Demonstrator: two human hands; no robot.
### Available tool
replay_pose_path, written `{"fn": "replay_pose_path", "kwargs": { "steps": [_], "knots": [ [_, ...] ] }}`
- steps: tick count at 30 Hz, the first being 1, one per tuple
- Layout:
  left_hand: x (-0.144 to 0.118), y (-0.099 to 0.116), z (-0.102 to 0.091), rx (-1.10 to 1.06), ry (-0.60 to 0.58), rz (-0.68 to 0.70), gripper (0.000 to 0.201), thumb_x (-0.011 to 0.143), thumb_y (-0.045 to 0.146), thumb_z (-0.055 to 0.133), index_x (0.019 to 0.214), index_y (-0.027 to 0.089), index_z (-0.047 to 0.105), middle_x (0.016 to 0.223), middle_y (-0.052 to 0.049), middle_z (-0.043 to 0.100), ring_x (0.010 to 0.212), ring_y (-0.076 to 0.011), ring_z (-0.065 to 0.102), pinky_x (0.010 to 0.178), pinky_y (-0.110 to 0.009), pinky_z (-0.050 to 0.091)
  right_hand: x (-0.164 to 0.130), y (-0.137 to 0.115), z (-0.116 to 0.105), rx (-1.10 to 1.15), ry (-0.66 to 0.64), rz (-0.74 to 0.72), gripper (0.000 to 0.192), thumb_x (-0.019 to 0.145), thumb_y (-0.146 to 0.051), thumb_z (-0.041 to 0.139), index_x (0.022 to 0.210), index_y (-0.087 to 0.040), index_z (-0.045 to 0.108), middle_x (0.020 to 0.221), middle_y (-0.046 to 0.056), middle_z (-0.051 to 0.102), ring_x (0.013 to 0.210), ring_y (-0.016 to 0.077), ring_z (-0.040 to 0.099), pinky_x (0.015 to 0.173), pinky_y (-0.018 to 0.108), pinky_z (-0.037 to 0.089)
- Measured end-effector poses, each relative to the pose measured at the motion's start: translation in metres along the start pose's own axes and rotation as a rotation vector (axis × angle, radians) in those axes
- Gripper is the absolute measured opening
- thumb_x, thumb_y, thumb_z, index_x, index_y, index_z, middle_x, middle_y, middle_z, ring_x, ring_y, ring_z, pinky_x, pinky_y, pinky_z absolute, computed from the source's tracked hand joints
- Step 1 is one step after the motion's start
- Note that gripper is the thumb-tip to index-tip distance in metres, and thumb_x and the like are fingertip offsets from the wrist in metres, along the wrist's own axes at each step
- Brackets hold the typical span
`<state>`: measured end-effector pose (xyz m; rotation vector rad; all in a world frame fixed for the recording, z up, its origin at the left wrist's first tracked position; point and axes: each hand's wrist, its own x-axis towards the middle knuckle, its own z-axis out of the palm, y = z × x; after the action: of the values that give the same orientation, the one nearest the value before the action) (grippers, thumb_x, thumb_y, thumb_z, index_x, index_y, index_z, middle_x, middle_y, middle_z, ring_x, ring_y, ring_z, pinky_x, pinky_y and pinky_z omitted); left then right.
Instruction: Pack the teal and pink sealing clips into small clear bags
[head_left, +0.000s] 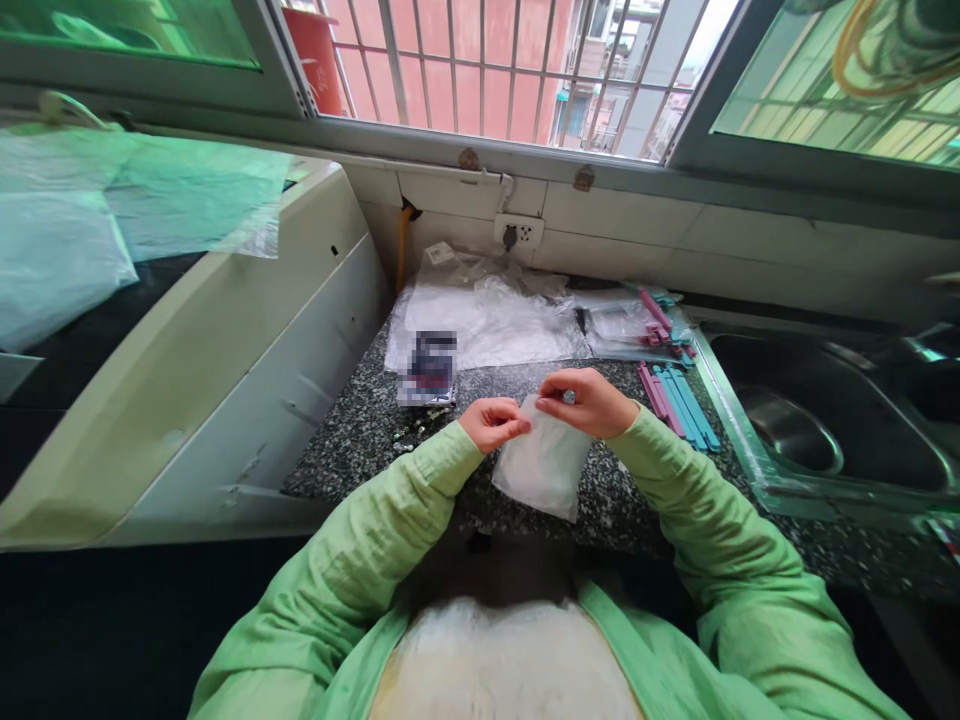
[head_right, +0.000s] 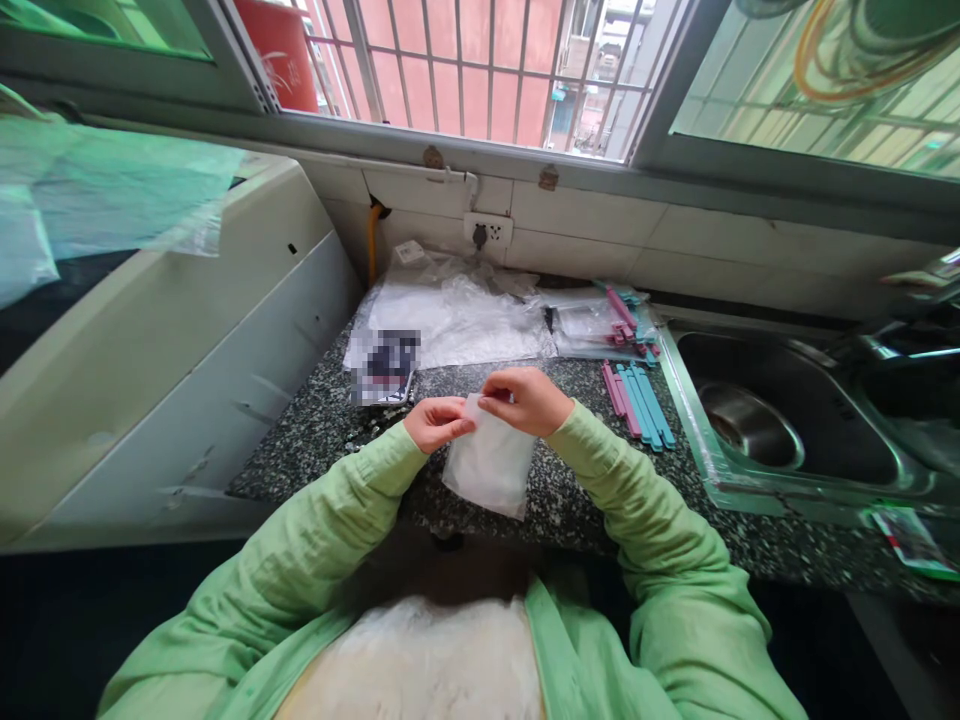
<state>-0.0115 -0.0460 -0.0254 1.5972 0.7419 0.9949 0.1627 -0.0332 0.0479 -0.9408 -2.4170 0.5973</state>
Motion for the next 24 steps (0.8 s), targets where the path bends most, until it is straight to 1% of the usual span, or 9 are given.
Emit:
{"fn": "replay_pose_path", "kwargs": {
  "steps": [4,9,15,20,24],
  "knots": [
    [0.000,-0.001,0.001,-0.004,-0.030,0.021,0.039,0.064,0.049,0.061,0.055,0.010,0.061,0.054,-0.002,0.051,0.055,-0.0112,0.048,0.051,-0.023,0.037,0.001,0.004,0.003,-0.009,0.005,0.013,0.016,0.074,-0.024,0.052,0.063,-0.013,0.056,0.056,0.000,0.053,0.053,0.0065,0.043,0.053,0.021,0.035],
    [0.000,-0.001,0.001,-0.015,-0.023,0.019,0.038,0.064,0.047,0.061,0.055,0.010,0.061,0.055,-0.003,0.052,0.055,-0.0111,0.049,0.051,-0.023,0.038,0.002,0.009,0.006,0.018,-0.003,0.048,0.016,0.074,-0.025,0.052,0.063,-0.013,0.056,0.057,0.000,0.054,0.053,0.0067,0.043,0.054,0.021,0.035],
    [0.001,-0.003,-0.001,-0.053,0.074,-0.001,0.038,0.061,0.048,0.064,0.054,0.011,0.061,0.054,-0.003,0.053,0.056,-0.0116,0.050,0.051,-0.023,0.039,0.003,0.010,0.003,0.072,-0.016,0.088,0.021,0.075,-0.031,0.051,0.067,-0.013,0.055,0.058,0.000,0.051,0.055,0.0067,0.040,0.054,0.021,0.035],
    [0.002,-0.001,-0.004,-0.106,0.182,-0.023,0.038,0.057,0.049,0.066,0.055,0.011,0.064,0.055,-0.003,0.057,0.056,-0.0120,0.051,0.053,-0.023,0.041,0.003,0.011,-0.004,0.111,-0.048,0.124,0.027,0.074,-0.038,0.052,0.064,-0.013,0.052,0.056,-0.002,0.044,0.054,0.0065,0.036,0.051,0.021,0.031],
    [0.002,0.004,-0.004,-0.136,0.221,-0.038,0.038,0.055,0.049,0.068,0.055,0.011,0.066,0.056,-0.004,0.059,0.055,-0.0111,0.051,0.053,-0.023,0.041,0.002,0.011,-0.008,0.139,-0.013,0.137,0.026,0.074,-0.036,0.051,0.064,-0.012,0.053,0.057,-0.001,0.047,0.054,0.0068,0.038,0.052,0.022,0.033]
  ]
}}
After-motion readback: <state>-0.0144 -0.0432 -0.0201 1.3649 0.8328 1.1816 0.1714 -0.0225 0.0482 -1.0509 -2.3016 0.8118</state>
